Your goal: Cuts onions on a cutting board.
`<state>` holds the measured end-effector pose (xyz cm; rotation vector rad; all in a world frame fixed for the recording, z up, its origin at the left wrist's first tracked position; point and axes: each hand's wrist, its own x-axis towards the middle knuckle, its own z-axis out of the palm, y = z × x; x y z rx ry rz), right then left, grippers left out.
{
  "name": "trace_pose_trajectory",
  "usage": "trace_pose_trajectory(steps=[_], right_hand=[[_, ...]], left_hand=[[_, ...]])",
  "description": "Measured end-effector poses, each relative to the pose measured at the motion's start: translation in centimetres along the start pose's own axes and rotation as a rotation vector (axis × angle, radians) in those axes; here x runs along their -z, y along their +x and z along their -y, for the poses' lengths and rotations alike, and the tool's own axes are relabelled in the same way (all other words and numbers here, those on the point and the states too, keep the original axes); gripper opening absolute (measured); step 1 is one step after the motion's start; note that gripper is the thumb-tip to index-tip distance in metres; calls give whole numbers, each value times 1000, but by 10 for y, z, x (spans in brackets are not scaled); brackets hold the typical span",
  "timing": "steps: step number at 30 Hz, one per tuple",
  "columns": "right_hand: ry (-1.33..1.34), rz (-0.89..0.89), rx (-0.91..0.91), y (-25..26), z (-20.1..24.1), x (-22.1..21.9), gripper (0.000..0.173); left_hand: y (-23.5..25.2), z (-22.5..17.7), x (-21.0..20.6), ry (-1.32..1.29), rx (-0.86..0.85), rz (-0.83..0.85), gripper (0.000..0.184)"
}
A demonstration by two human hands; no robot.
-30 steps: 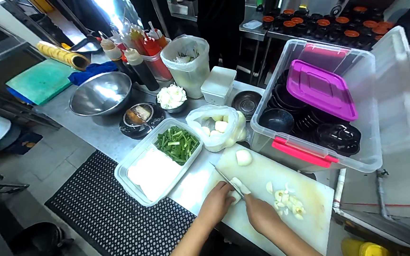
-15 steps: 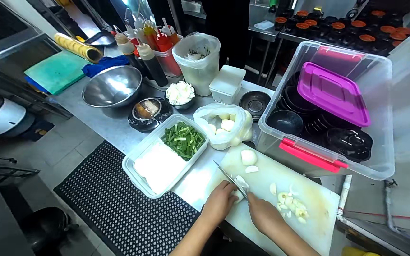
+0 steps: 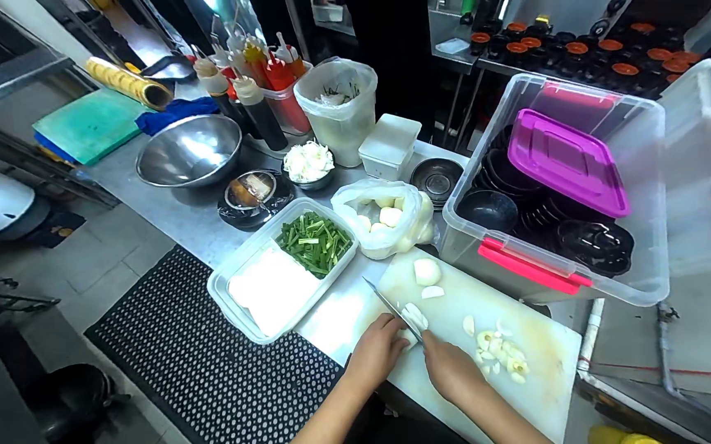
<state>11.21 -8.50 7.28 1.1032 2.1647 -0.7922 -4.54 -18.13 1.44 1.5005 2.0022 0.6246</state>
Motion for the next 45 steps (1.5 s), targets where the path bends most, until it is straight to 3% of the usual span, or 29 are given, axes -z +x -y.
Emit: trace_pose_trajectory(steps=[6, 16, 26, 36, 45], right_hand=[[-48, 6, 7, -40, -11, 13, 35], [-6, 0, 1, 5, 4, -4, 31], [-57, -2, -6, -36, -7, 9, 31], [-11, -7, -31, 2, 10, -9, 28], [-53, 11, 7, -38, -9, 9, 31]], left_hand=[[-4, 5, -5, 14, -33, -50, 30], [-4, 4, -7, 4, -19, -65, 30], [-6, 5, -8, 14, -35, -80, 30], [-9, 7, -14, 13, -40, -130, 30], [-10, 11, -17, 25, -75, -171, 30]])
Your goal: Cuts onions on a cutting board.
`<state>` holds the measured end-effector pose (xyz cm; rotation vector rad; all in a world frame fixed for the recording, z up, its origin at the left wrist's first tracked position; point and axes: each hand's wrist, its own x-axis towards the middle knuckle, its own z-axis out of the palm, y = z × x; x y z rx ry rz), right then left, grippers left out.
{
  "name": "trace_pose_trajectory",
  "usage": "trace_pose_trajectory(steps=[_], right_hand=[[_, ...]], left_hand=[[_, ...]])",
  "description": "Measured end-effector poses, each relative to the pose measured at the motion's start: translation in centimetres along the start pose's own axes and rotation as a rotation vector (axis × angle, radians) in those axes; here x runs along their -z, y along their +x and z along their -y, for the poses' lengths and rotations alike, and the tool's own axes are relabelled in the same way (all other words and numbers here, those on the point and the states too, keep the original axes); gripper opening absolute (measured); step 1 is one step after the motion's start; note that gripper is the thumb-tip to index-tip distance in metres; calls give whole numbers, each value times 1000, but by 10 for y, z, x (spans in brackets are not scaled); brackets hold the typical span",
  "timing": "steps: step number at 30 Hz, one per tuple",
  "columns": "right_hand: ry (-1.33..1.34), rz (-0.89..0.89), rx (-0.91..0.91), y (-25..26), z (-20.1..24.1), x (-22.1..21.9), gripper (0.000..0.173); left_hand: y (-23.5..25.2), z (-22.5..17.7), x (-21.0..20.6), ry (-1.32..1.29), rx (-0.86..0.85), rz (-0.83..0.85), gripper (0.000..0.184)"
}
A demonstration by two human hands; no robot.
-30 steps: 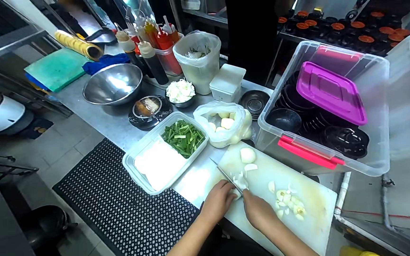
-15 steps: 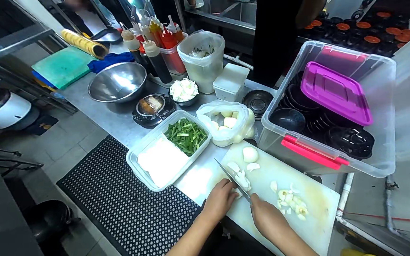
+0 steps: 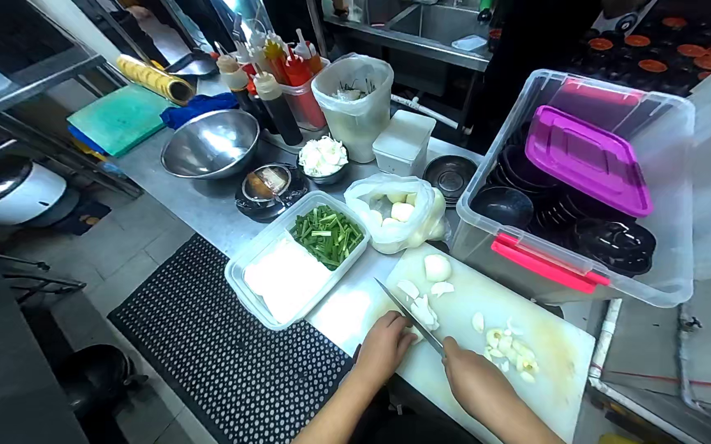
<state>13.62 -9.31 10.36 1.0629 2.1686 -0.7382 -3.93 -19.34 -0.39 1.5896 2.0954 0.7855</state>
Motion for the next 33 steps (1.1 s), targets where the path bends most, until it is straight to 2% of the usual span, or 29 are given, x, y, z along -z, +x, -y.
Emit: trace_pose_trajectory(steps=[10, 19, 25, 29, 33], right_hand=[[36, -16, -19, 41, 22, -20, 28], [134, -1, 9, 39, -7, -18, 36], [99, -36, -71, 32, -9, -13, 35], [92, -32, -78, 27, -12, -14, 35], [75, -37, -87, 21, -14, -12, 34]], left_hand=[[-2, 0, -3, 6, -1, -27, 30], [6, -2, -6, 31, 30, -12, 34], [19, -13, -20, 229, 104, -42, 36], [27, -27, -11, 237, 245, 35, 46], [24, -25, -1, 105, 243, 59, 56]])
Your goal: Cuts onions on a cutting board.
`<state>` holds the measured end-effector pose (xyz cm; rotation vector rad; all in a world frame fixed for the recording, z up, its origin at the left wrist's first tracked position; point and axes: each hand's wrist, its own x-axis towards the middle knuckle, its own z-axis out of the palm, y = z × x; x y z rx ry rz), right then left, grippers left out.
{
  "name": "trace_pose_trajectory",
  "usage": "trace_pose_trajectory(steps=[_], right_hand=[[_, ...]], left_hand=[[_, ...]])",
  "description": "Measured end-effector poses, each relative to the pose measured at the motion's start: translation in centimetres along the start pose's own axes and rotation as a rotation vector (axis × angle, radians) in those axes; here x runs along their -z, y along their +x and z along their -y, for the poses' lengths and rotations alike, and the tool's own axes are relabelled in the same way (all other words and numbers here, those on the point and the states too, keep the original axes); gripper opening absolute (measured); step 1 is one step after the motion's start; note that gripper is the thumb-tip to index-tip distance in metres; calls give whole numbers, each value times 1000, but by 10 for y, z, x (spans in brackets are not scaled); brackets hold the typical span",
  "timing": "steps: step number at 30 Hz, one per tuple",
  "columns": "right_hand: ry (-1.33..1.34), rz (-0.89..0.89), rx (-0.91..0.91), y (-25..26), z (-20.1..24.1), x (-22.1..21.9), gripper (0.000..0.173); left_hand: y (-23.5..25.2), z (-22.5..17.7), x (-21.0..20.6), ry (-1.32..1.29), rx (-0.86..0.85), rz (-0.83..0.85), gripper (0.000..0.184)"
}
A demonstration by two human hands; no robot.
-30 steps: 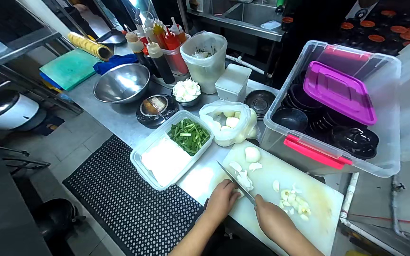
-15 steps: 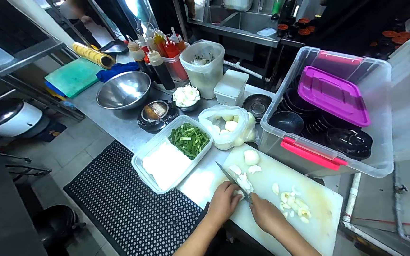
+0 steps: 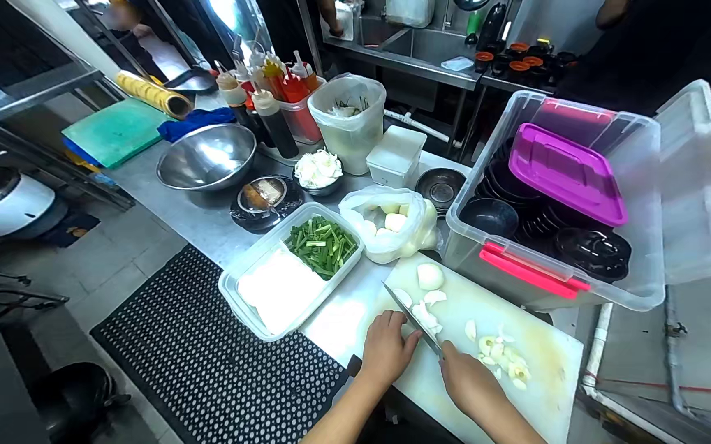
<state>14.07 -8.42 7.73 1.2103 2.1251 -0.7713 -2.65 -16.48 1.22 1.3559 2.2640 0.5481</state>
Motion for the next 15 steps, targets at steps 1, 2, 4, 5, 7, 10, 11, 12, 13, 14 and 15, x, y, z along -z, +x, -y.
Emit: trace_pose_trajectory(steps=[1, 2, 4, 5, 7, 10, 11, 12, 13, 14, 15], right_hand=[[1, 3, -1, -2, 0, 2, 33], [-1, 7, -4, -5, 0, 3, 33], [-12, 10, -6, -9, 0, 5, 33], [-22, 12, 0, -11, 0, 4, 33], [-42, 16, 10, -11, 2, 1, 32], [-64, 10, 18, 2, 11, -5, 31], [-66, 9, 24, 7, 14, -6, 30], [-64, 8, 30, 12, 17, -5, 29], [-66, 7, 35, 15, 19, -2, 28], [-72, 7, 39, 15, 20, 1, 28], [-81, 6, 40, 13, 21, 4, 28]], left_hand=[[-3, 2, 4, -61, -5, -7, 55], [-6, 4, 8, -105, -10, -6, 51], [-10, 9, 14, -120, -26, 34, 42], [-12, 12, 14, -112, -34, 73, 40], [-13, 19, 11, -102, -77, 114, 38], [-11, 23, 5, -89, -127, 89, 35], [-11, 24, 4, -91, -128, 88, 35], [-11, 25, 4, -93, -131, 86, 35], [-10, 25, 4, -91, -132, 83, 35], [-10, 25, 4, -91, -132, 84, 35], [-10, 25, 4, -93, -130, 90, 35]])
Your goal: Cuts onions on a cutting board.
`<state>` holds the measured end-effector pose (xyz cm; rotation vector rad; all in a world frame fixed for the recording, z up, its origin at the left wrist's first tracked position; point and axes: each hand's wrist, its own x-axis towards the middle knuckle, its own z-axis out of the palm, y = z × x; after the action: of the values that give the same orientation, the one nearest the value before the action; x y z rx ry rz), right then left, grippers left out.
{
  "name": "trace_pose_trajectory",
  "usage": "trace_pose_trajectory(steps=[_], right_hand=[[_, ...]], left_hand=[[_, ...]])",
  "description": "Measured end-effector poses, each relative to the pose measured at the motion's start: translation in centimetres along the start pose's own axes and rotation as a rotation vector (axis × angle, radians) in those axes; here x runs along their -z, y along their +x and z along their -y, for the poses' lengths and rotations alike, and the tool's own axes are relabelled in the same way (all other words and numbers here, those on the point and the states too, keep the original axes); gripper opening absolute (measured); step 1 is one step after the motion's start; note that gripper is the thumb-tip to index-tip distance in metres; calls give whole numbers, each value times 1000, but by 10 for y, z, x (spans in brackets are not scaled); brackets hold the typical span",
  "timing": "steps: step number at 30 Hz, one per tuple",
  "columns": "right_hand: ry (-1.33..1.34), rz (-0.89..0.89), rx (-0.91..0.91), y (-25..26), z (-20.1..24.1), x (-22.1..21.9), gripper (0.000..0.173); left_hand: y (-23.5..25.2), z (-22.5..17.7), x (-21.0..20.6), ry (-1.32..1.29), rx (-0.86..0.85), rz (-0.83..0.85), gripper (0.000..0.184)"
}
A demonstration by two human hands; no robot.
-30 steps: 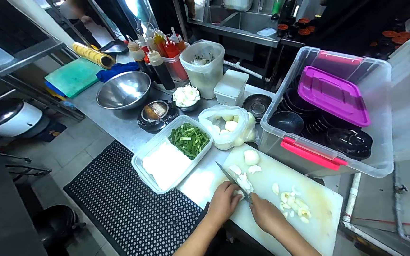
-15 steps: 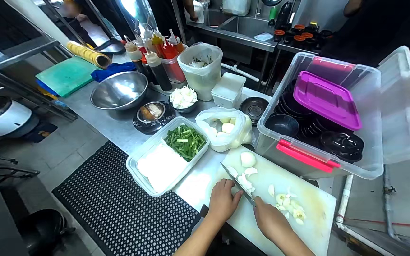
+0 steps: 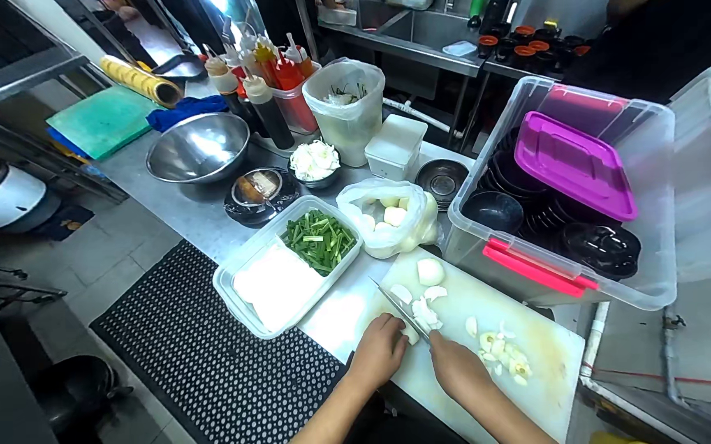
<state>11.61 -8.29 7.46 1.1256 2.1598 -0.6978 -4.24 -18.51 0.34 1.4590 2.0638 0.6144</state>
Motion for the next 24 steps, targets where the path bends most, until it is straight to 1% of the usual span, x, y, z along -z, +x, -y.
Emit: trace_pose_trajectory(steps=[5, 9, 11, 13, 18, 22, 24], right_hand=[[-37, 6, 1, -22, -3, 6, 33], [4, -13, -14, -4, 8, -7, 30], [5, -17, -9, 1, 12, -5, 29], [-13, -15, -4, -5, 11, 0, 29], [-43, -15, 13, -26, 3, 3, 31], [-21, -23, 2, -3, 11, -10, 29], [-28, -20, -4, 2, 15, -7, 28]], left_hand=[[1, -1, 2, 14, 0, 17, 35], [2, -1, 1, 10, -7, 14, 36], [2, -1, 0, 11, -2, 24, 36], [2, 0, -1, 12, -7, 18, 37], [-2, 5, -8, 12, -37, -63, 37], [-4, 8, -15, 2, -65, -135, 36], [-4, 11, -19, 4, -82, -164, 35]])
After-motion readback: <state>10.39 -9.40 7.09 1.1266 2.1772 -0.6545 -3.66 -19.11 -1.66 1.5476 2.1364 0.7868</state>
